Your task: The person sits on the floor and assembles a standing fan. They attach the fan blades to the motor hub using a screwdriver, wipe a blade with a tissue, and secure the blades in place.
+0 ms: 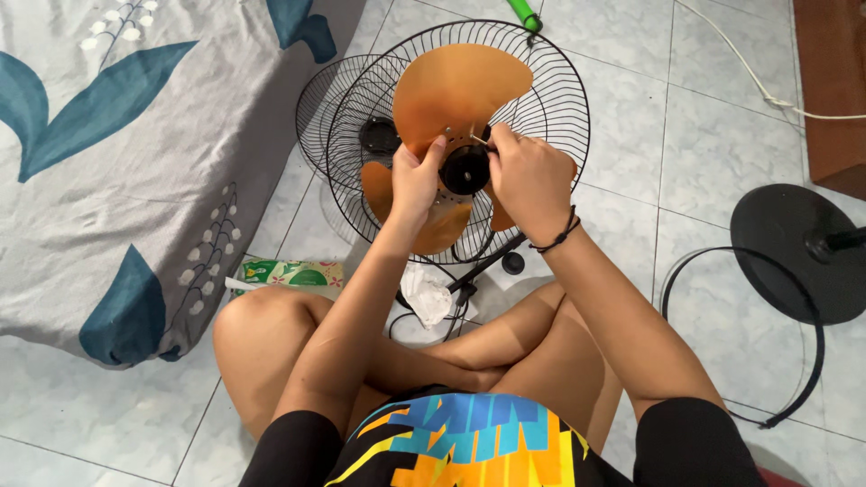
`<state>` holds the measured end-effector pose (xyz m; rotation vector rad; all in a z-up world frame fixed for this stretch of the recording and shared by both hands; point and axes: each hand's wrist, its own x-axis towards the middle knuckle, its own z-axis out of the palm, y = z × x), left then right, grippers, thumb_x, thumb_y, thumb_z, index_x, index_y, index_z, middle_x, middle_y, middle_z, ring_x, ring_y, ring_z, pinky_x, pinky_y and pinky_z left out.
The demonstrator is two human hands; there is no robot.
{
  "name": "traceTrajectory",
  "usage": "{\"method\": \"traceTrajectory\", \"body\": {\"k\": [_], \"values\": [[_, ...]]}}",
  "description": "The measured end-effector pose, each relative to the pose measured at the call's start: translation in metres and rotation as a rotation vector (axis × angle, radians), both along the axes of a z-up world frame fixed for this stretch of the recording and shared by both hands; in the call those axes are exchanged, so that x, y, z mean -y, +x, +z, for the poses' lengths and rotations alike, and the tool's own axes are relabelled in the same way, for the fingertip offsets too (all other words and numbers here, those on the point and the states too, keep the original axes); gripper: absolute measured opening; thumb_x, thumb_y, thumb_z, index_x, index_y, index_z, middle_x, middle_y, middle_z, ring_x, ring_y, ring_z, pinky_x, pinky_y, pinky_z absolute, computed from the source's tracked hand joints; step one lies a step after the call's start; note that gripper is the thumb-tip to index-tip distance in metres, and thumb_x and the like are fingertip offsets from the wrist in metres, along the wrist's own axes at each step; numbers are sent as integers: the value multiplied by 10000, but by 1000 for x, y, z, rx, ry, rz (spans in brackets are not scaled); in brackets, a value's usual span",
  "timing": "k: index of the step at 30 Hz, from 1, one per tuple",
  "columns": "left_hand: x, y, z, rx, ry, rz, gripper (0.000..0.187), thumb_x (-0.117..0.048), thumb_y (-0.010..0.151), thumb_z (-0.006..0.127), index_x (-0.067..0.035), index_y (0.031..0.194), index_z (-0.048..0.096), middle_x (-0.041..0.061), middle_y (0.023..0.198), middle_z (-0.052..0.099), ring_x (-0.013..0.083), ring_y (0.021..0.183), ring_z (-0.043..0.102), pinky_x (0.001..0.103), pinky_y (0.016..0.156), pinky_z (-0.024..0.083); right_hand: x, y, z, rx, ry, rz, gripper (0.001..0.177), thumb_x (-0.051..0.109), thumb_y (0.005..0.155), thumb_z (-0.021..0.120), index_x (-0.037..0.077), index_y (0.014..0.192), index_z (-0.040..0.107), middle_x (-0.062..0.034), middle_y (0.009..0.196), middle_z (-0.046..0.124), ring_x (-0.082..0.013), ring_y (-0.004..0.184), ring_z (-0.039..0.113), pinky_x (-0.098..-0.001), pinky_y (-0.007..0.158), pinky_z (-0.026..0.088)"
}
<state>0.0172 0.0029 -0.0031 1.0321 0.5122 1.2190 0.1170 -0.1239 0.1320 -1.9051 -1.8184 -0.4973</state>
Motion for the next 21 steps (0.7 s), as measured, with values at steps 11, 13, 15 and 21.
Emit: {"method": "traceTrajectory", "body": {"k": [11, 13, 15, 21], "values": [[6, -1, 14, -58, 21, 2, 183, -87, 1006, 633, 42, 1131, 669, 73, 1060, 756, 133, 949, 700, 278, 851, 551, -5, 0, 1, -56, -123, -142, 184, 237, 966, 680, 94, 1018, 577, -45, 654, 698, -291, 503, 654, -445, 417, 451], [5, -1, 14, -66, 34, 10, 185, -84, 1004, 635, 45, 1133, 666, 75, 1066, 755, 137, 953, 700, 280, 854, 548, -2, 2, 0, -108, -186, -147, 258, 218, 900, 673, 63, 1049, 530, -77, 636, 678, -315, 512, 654, -454, 441, 467], [5, -1, 13, -72, 36, 4, 185, -82, 1005, 636, 50, 1132, 666, 80, 1064, 757, 141, 951, 700, 284, 852, 546, 2, 4, -1, -133, -224, -130, 303, 184, 849, 660, 48, 1067, 501, -97, 641, 670, -334, 532, 656, -462, 474, 483], [3, 0, 10, -45, 70, -5, 195, -76, 1006, 637, 54, 1150, 663, 85, 1085, 751, 142, 976, 692, 283, 871, 540, 11, 7, -4, -126, -89, 18, 272, 91, 860, 674, 65, 1070, 504, -110, 739, 686, -334, 661, 688, -450, 561, 514]]}}
